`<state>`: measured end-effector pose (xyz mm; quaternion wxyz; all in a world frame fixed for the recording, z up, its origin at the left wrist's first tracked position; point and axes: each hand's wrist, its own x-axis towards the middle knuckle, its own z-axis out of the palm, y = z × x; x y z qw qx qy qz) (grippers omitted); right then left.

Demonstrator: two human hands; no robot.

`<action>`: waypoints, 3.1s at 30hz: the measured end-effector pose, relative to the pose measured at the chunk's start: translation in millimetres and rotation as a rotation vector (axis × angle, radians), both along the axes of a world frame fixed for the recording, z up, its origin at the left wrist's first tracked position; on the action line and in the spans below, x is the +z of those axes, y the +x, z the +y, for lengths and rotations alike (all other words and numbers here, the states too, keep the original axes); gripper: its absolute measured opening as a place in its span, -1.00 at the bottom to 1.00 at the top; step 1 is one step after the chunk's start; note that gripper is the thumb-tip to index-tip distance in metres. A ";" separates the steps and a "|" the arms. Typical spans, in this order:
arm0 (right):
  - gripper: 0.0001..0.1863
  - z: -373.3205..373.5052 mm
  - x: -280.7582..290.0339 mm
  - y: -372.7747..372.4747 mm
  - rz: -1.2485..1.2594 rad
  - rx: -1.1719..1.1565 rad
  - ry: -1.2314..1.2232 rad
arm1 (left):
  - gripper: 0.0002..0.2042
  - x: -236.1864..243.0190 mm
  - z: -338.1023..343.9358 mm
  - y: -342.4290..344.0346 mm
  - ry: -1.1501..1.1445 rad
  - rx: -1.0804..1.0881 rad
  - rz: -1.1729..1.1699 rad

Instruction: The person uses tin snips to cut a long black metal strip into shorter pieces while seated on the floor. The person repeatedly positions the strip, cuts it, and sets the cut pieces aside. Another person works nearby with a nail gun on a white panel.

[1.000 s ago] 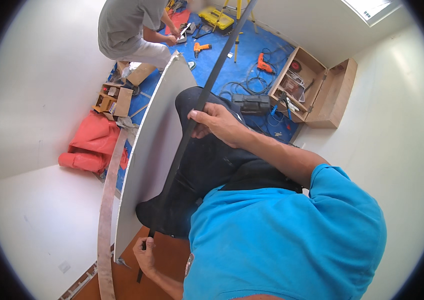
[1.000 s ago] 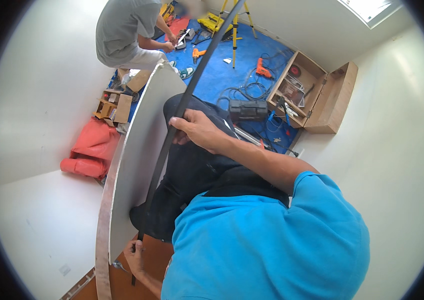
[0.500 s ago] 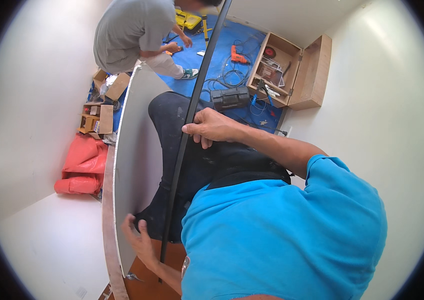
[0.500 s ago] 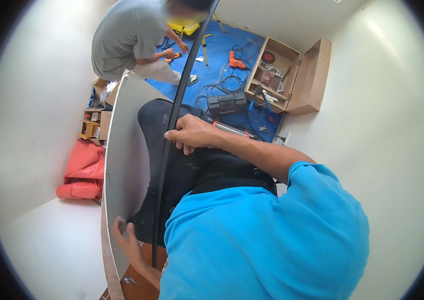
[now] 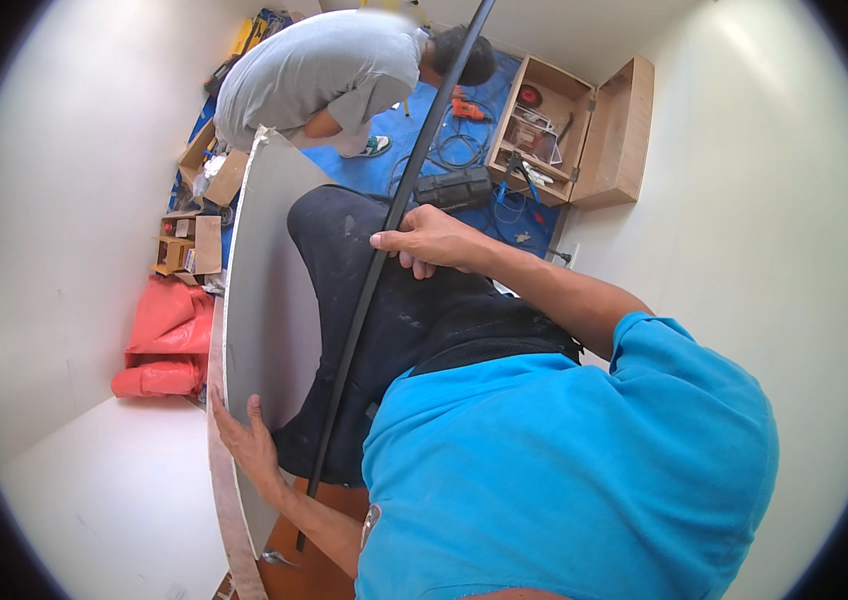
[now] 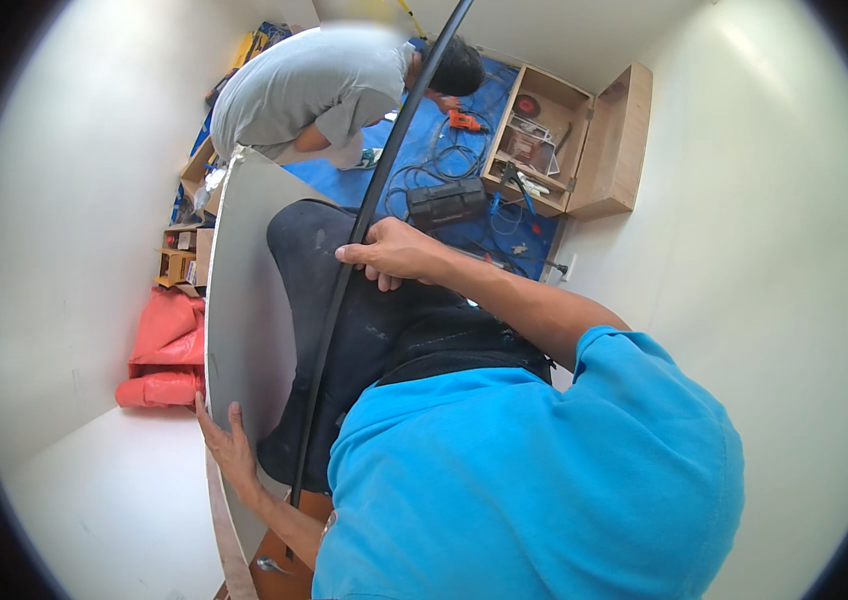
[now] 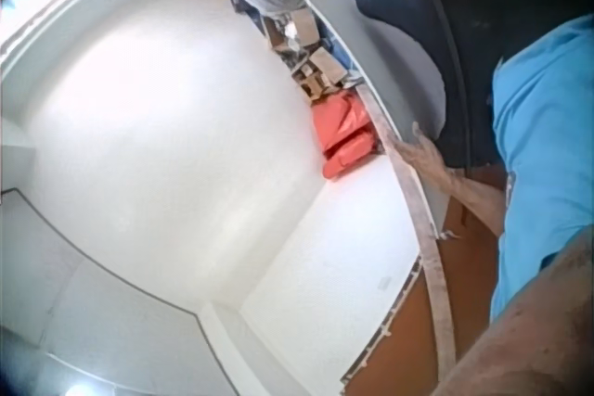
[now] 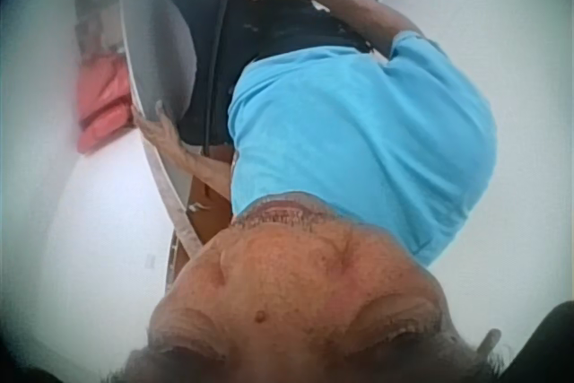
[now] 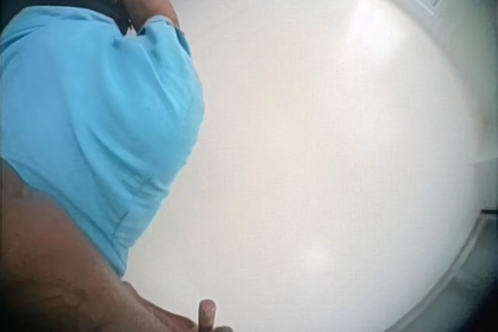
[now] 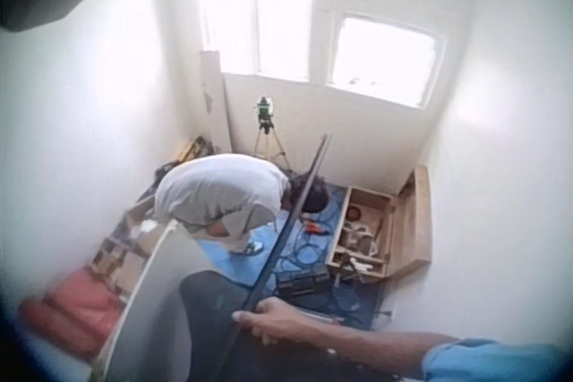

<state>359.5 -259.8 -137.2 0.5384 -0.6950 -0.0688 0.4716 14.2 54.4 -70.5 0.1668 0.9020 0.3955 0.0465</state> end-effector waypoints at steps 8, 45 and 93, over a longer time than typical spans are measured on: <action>-0.13 -13.6 25.2 3.8 -0.133 0.162 -0.195 | -0.16 -7.0 8.0 -8.5 0.034 0.042 -0.077; -0.38 142.8 -12.0 177.0 0.057 -0.152 0.138 | -0.37 -32.8 12.6 2.7 0.242 0.008 -0.072; -0.85 316.8 0.7 76.9 -1.608 0.827 0.252 | -0.76 -11.1 41.3 -136.4 0.318 0.304 0.069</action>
